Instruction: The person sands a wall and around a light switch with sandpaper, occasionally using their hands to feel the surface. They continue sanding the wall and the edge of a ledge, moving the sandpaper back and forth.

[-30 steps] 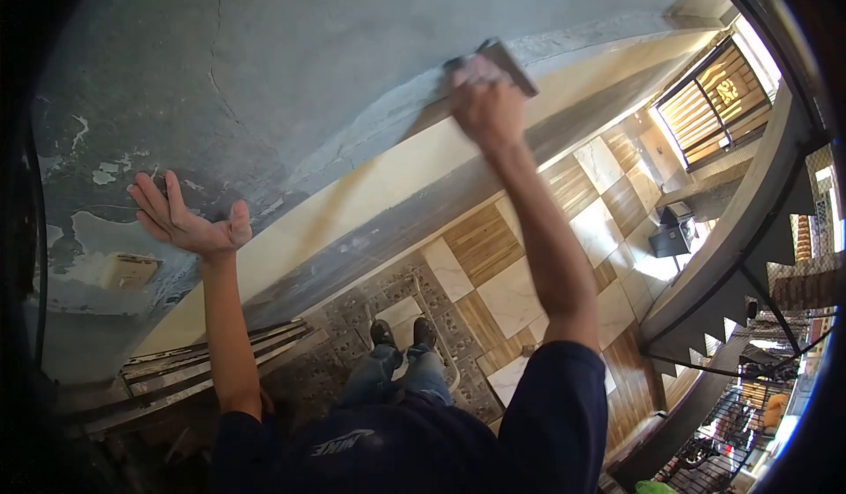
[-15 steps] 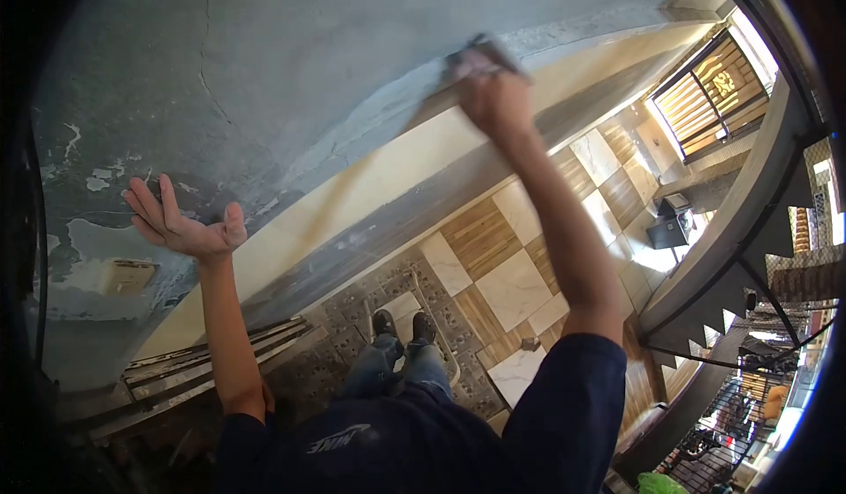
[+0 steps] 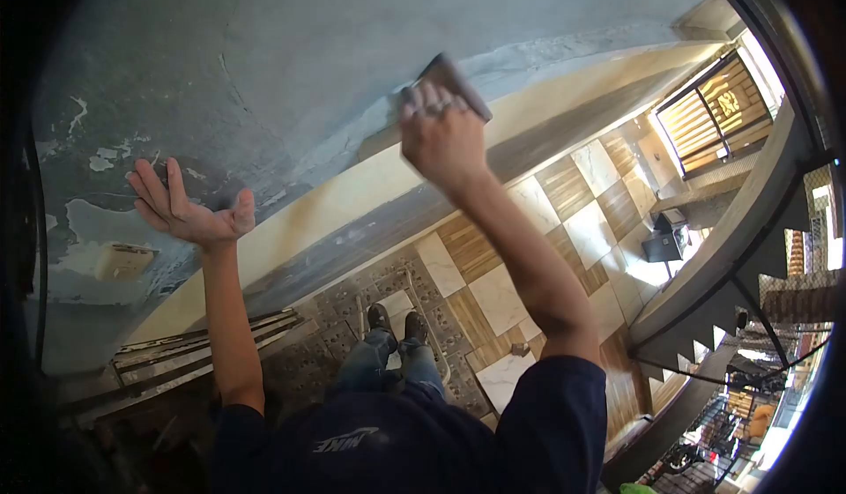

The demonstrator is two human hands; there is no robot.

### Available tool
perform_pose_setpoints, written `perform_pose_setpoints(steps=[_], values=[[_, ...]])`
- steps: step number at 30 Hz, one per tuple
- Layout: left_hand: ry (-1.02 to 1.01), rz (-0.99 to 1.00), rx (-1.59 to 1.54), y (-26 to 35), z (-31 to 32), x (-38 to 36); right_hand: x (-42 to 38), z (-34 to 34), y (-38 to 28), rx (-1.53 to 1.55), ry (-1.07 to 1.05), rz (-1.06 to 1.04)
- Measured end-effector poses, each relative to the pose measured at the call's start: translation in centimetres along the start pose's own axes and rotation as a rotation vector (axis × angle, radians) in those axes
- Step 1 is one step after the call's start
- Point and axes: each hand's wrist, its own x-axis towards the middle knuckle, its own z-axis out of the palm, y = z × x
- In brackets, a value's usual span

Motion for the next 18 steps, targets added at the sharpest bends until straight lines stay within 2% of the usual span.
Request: perform_pose_setpoints(steps=[1, 3, 4, 5, 7, 9, 10, 11, 12, 14, 15, 16, 18], values=[[-0.012, -0.006, -0.005, 0.0, -0.1, -0.1, -0.1, 1.1, 1.0, 0.104, 0.111, -0.075], [-0.015, 0.014, -0.002, -0.3, -0.2, -0.1, -0.1, 0.4, 5.6, 0.075, 0.024, 0.032], [-0.026, 0.005, -0.008, -0.4, -0.2, -0.2, 0.7, -1.1, 7.8, 0.078, -0.209, 0.268], [-0.041, -0.008, -0.024, -0.4, -0.3, -0.3, 1.6, -2.8, 8.8, 0.099, -0.256, 0.449], [-0.028, -0.001, -0.026, -0.2, -0.2, 0.1, 0.5, 0.3, 13.2, 0.114, 0.122, 0.323], [-0.05, -0.012, -0.053, 0.2, -0.6, 0.3, -0.3, 0.6, 10.1, 0.092, 0.148, 0.371], [-0.052, -0.007, -0.056, 0.7, -0.7, 0.5, -0.9, 0.9, 8.2, 0.114, 0.195, 0.174], [0.058, 0.018, -0.223, 1.4, 0.6, 0.5, -1.3, 1.1, 6.1, 0.136, 0.247, -0.024], [0.162, 0.056, -0.389, 2.0, 2.0, 0.7, -1.6, 0.8, 3.7, 0.195, 0.274, -0.044], [-0.184, 0.269, -0.633, 6.2, 2.7, 2.6, -1.4, -0.1, 2.7, 0.255, 0.329, -0.051], [-0.243, 0.399, -0.789, 9.1, 3.7, 5.2, -1.1, -1.0, 3.7, 0.301, 0.305, -0.075], [-0.297, 0.554, -0.817, 11.3, 4.7, 7.3, -1.1, -1.4, 5.1, 0.343, 0.273, -0.105], [-0.276, 0.629, -0.931, 13.9, 7.9, 8.5, -0.9, 1.1, 10.5, 0.267, 0.307, -0.034]])
